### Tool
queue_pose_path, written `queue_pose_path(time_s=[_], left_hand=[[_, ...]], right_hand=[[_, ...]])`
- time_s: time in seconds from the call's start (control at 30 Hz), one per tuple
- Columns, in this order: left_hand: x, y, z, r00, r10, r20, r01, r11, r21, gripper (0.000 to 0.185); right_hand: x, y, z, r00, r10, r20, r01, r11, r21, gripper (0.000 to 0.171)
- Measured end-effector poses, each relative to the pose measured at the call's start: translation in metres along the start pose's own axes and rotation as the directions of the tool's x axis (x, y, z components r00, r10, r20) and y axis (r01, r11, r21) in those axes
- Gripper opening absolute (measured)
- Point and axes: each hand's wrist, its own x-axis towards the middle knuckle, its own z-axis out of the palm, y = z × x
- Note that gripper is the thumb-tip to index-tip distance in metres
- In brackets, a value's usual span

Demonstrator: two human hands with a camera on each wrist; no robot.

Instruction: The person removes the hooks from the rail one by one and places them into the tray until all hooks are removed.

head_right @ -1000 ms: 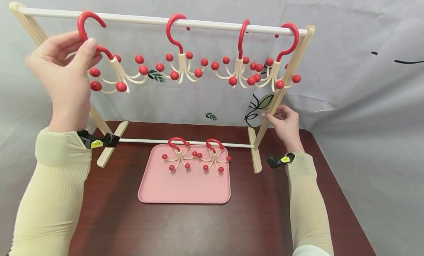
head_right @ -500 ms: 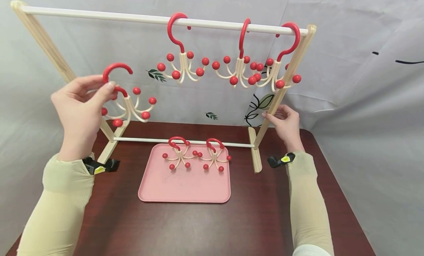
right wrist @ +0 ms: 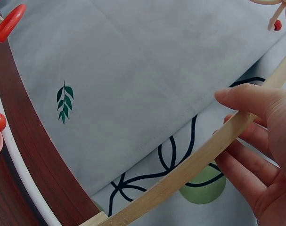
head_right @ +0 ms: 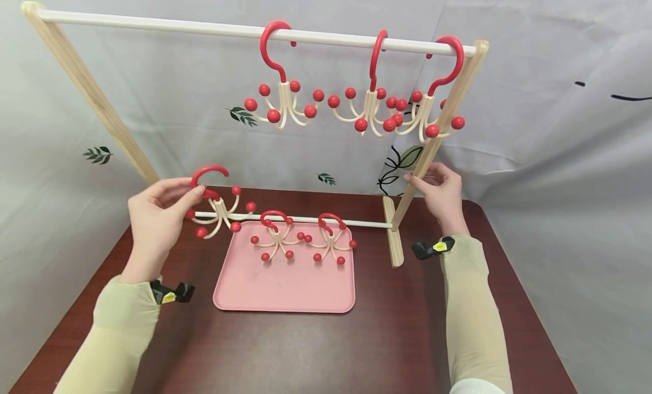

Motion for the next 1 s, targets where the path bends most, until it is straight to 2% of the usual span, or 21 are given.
queue_pose_path(time_s=[0.17, 0.37, 0.5, 0.67, 1.0], left_hand=[[-0.015, -0.028, 0.0, 0.998, -0.069, 0.011, 0.069, 0.997, 0.017, 0.026], [-0.025, -0.053, 0.002, 0.994, -0.106, 0.036, 0.107, 0.994, -0.019, 0.024], [-0.031, -0.062, 0.005, 0.986, -0.154, 0.061, 0.156, 0.987, -0.034, 0.025], [-0.037, -0.067, 0.011, 0.969, -0.227, 0.093, 0.23, 0.973, -0.023, 0.03], [-0.039, -0.083, 0.025, 0.958, -0.244, 0.15, 0.253, 0.967, -0.043, 0.026]], right_hand=[[-0.001, -0.001, 0.0, 1.0, -0.005, 0.0, 0.005, 1.0, -0.003, 0.024], [-0.002, -0.003, 0.001, 1.0, 0.002, -0.002, -0.002, 1.0, -0.023, 0.038], [-0.002, -0.003, 0.001, 1.0, 0.002, 0.002, -0.002, 1.0, -0.01, 0.039], [-0.002, -0.002, 0.0, 1.0, 0.0, -0.001, 0.0, 1.0, 0.012, 0.027], [-0.003, -0.002, 0.0, 1.0, -0.007, 0.0, 0.007, 1.0, 0.012, 0.022]])
